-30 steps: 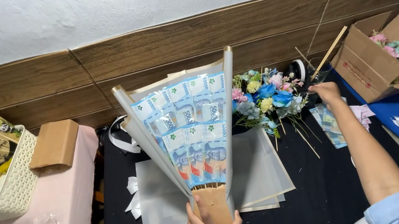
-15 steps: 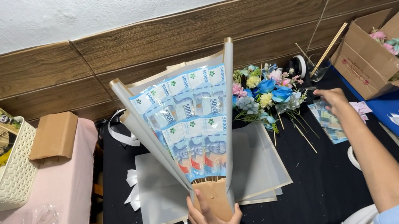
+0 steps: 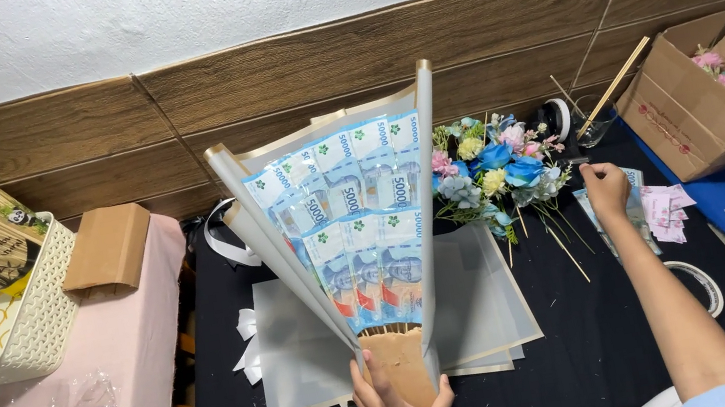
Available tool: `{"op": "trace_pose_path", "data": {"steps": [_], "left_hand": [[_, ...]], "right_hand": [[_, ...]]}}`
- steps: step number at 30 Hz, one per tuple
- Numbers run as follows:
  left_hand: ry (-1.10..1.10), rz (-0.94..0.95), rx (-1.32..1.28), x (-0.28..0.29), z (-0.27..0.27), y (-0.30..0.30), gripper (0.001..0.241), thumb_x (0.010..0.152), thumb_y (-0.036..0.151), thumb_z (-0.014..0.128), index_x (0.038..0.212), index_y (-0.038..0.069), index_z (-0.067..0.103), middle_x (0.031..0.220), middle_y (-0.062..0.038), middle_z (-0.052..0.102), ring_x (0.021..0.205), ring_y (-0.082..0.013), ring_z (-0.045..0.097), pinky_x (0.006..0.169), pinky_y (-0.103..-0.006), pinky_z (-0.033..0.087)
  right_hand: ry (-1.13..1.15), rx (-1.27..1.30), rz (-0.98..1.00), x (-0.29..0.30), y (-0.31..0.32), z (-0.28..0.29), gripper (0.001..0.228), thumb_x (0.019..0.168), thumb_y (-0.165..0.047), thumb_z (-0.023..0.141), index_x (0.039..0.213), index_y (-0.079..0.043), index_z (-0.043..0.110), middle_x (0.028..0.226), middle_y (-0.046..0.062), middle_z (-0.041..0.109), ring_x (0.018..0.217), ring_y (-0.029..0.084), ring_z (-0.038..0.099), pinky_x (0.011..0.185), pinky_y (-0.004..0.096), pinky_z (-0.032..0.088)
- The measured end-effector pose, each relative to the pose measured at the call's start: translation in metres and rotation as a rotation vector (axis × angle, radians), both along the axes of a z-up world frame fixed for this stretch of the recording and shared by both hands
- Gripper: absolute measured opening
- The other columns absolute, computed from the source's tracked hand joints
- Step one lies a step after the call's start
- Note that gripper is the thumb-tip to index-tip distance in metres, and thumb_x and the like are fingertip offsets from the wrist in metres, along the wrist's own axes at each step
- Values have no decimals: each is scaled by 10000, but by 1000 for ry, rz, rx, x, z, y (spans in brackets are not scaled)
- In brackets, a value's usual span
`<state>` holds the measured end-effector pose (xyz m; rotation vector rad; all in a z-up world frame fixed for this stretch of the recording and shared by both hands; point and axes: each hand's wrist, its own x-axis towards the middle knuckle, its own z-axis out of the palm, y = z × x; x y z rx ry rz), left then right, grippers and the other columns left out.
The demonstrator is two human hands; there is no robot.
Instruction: Assembling and wrapping a money bouquet using banknotes, decorative paper, and tape.
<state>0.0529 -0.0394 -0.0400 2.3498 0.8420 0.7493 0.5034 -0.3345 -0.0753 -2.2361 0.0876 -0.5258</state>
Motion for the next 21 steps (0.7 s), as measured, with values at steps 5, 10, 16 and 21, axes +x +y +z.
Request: {"op": "trace_pose_path", "data": {"steps": [5,10,16,21], "left_hand": [[-19,-11,-13,0,1,0,1365,541,493,931,1601,189,127,1503,-274,337,1222,-434,509,956,-514,478],[-55,-4,-95,0,12,-2,1387,532,453,935,1605,170,103,1509,-248,344,1224,-421,514,953,-517,485],[-23,-51,-529,-10,77,2,1382,623,308,915,1611,201,-45,1528,-201,326,1349,-389,433,1083,-529,397],[-196,-195,-822,-22,105,10,1312,668,269,794,1603,246,-125,1536,-217,353,1330,-406,512,1056,-553,423]], "right_hand": [[-134,-220,-3,-14,12,12,277,1019,-235,629,927,16,704,842,170,705,761,357,640,852,444,469],[-188,-267,52,-21,8,27,182,945,-141,657,882,28,681,829,184,692,761,347,626,811,441,496],[120,-346,239,-36,-18,25,311,932,-284,684,917,19,756,871,232,734,805,403,680,807,440,522],[391,-147,510,-151,20,111,161,889,-128,711,1000,-29,771,865,85,751,775,177,665,711,288,496]]}}
